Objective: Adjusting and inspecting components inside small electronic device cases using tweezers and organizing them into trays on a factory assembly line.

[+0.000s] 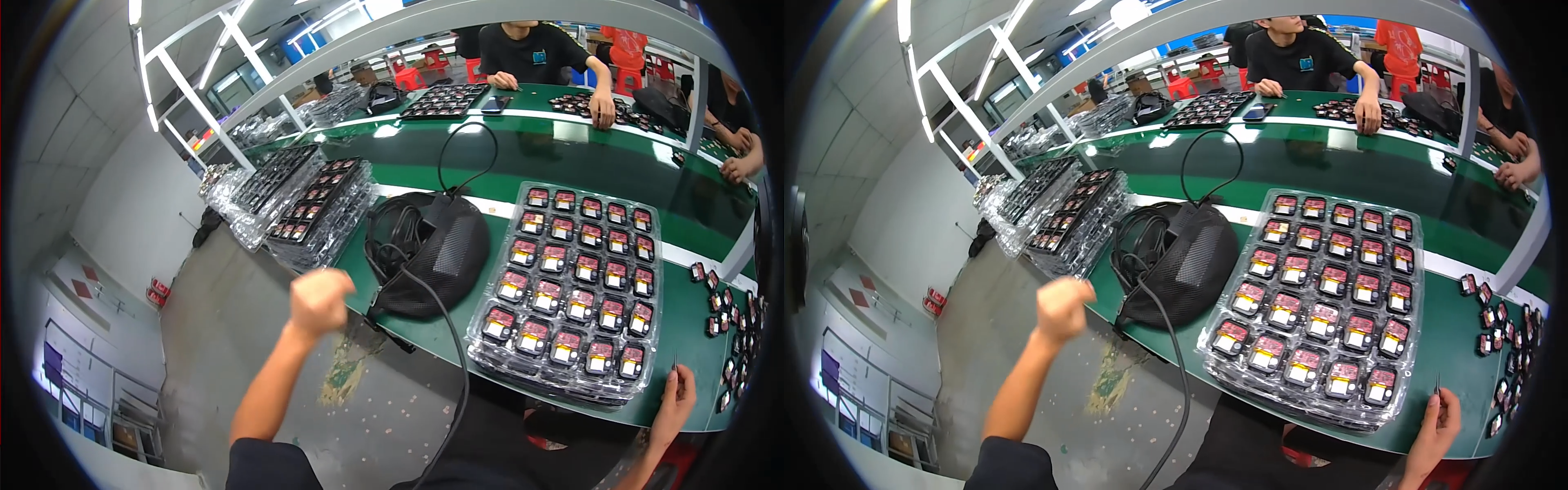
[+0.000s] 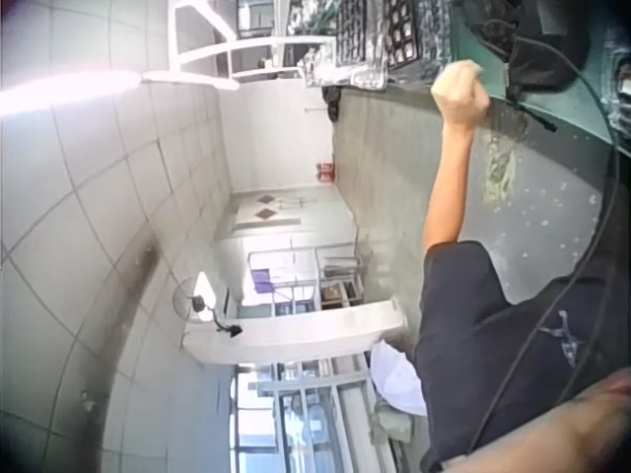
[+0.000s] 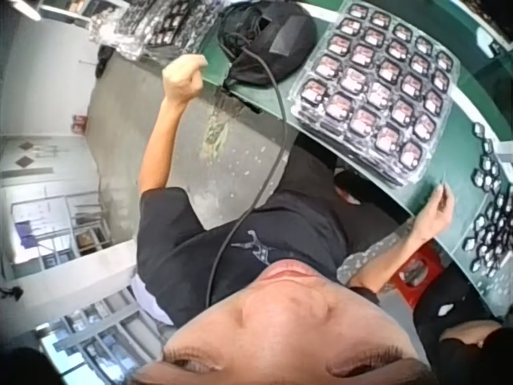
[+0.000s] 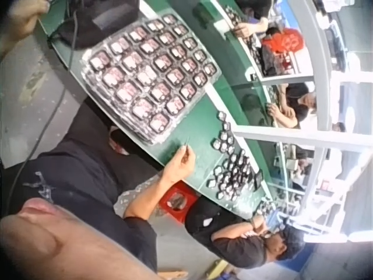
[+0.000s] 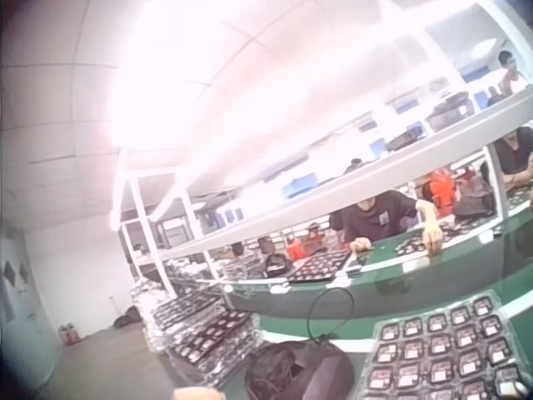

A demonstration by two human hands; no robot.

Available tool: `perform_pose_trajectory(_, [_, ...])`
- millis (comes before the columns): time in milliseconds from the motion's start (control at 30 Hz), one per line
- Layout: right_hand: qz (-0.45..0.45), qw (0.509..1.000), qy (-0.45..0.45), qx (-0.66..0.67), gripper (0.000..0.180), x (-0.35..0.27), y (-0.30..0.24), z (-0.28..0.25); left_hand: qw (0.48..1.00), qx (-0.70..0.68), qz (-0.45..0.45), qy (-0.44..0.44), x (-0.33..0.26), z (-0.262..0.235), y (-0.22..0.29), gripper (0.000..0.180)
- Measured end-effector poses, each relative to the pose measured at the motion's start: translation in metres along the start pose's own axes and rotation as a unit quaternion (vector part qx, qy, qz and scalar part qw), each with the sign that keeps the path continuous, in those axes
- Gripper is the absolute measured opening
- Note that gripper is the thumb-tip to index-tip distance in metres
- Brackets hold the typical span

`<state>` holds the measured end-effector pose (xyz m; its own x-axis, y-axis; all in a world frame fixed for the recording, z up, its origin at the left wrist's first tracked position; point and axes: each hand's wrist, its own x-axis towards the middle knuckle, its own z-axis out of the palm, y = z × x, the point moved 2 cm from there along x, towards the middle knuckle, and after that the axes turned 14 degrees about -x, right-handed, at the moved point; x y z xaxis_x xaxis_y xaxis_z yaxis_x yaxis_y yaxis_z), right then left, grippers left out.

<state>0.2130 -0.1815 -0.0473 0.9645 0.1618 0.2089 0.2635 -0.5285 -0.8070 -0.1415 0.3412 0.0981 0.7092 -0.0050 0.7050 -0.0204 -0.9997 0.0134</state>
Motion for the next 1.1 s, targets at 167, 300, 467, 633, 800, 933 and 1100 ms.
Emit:
perform_pose_trajectory(167, [-0.01,0.999,0.025,-0.019,0.02,0.001,0.005,-0.001,0.964,0.204,-0.167,0.039,0.022,-0.058,-0.126,0.028])
perform_pose_trajectory(300, [-0.019,0.999,0.031,-0.026,0.019,0.002,0.002,0.002,0.9,0.338,-0.275,-0.029,-0.007,-0.093,-0.211,0.059])
perform_pose_trajectory(467, [-0.012,0.999,0.039,-0.018,0.019,0.0,0.0,0.002,0.898,0.323,-0.297,-0.038,-0.008,-0.089,-0.231,0.025])
perform_pose_trajectory(633, [-0.007,0.999,0.032,-0.019,0.019,0.0,-0.004,0.003,0.896,0.315,-0.313,0.006,-0.001,-0.097,-0.22,0.013])
perform_pose_trajectory(800, [-0.019,0.999,0.038,-0.029,0.019,0.002,-0.005,0.006,0.908,0.324,-0.243,0.109,0.009,-0.107,-0.205,0.015])
perform_pose_trajectory(933, [-0.012,0.999,0.025,-0.022,0.019,0.002,-0.005,0.007,0.901,0.374,-0.14,0.171,0.014,-0.128,-0.193,0.016])
perform_pose_trajectory(1100, [-0.011,0.999,0.037,-0.006,0.017,-0.001,0.003,0.0,0.904,0.349,0.021,0.248,0.046,-0.119,-0.117,0.018])
